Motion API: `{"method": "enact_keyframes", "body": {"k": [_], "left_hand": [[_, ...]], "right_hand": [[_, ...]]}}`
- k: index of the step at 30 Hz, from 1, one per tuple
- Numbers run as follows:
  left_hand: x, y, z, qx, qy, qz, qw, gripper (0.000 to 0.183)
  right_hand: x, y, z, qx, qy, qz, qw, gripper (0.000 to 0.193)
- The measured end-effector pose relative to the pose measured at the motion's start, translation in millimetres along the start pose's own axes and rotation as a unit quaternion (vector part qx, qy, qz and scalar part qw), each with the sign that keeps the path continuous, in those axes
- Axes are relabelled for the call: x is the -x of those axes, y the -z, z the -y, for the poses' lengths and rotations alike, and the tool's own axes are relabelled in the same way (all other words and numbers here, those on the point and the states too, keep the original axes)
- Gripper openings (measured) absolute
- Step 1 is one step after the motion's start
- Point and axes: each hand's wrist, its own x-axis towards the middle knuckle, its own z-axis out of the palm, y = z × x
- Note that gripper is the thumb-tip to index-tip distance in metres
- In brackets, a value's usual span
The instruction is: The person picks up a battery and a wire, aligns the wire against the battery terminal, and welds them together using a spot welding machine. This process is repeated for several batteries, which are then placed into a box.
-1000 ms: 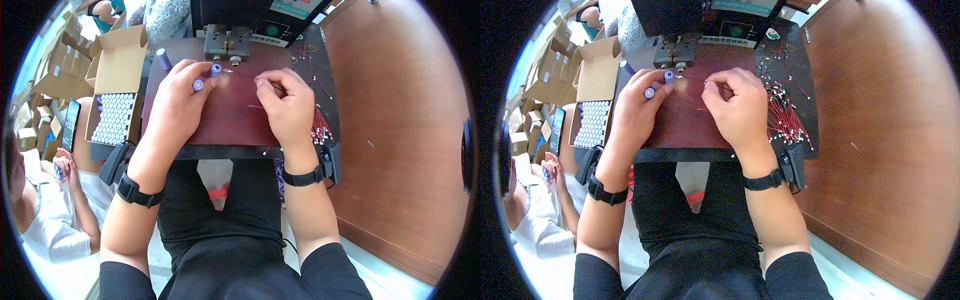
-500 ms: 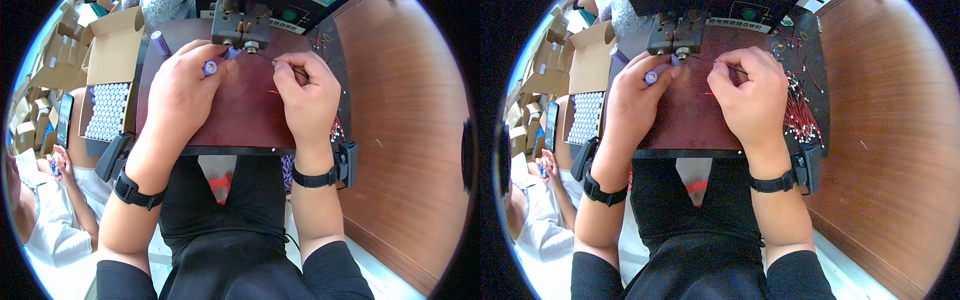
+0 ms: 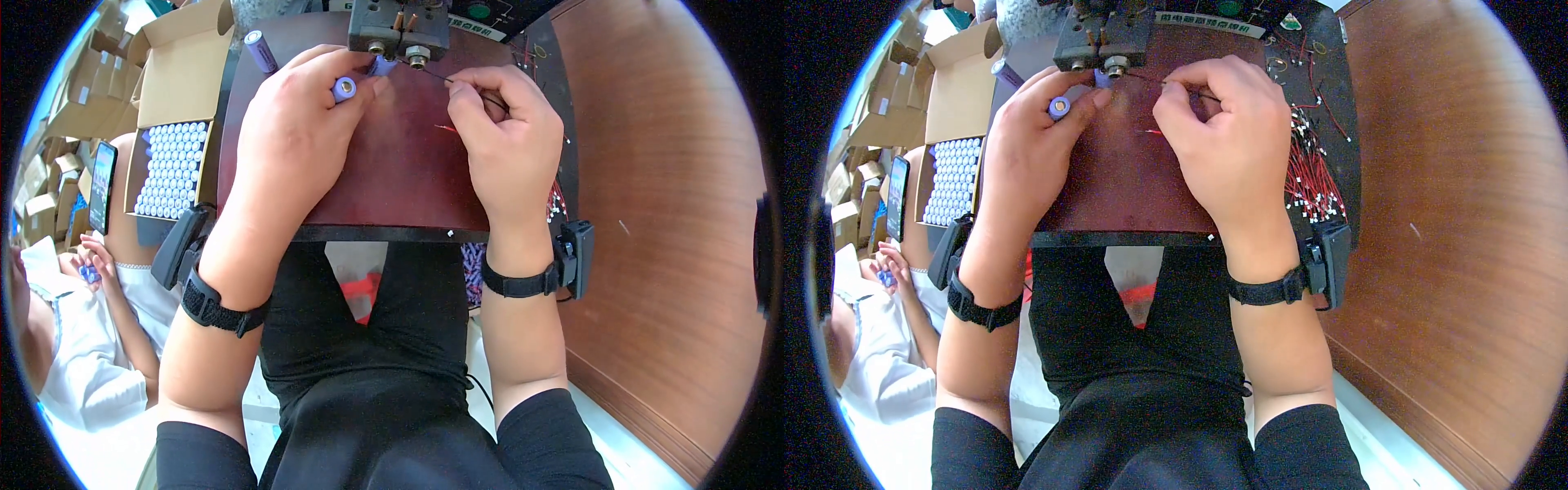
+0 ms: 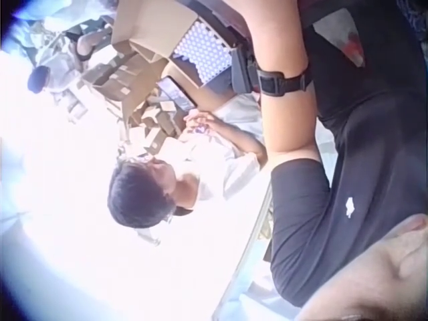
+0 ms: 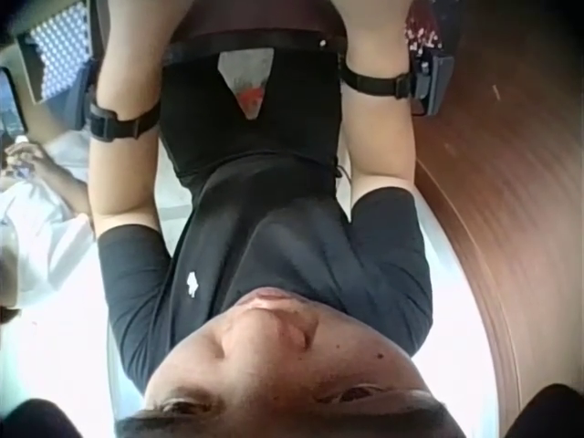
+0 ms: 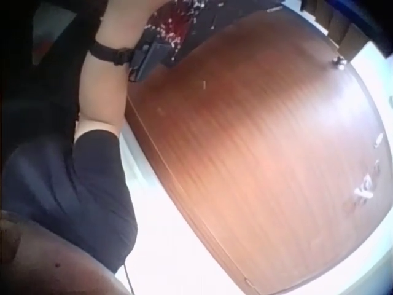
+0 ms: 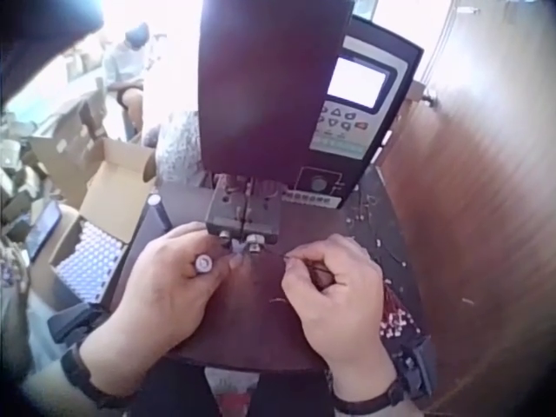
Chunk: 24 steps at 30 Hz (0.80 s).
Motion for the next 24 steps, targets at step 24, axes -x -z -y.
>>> {"method": "enact_keyframes", "body": {"k": [24], "left_hand": [[13.7,20.0,-16.0,0.094,0.121,0.083,0.985,0.029]], "right_hand": [[22.6,37.1,-4.5,0.076,0.066,0.175,0.979,0.021]]}}
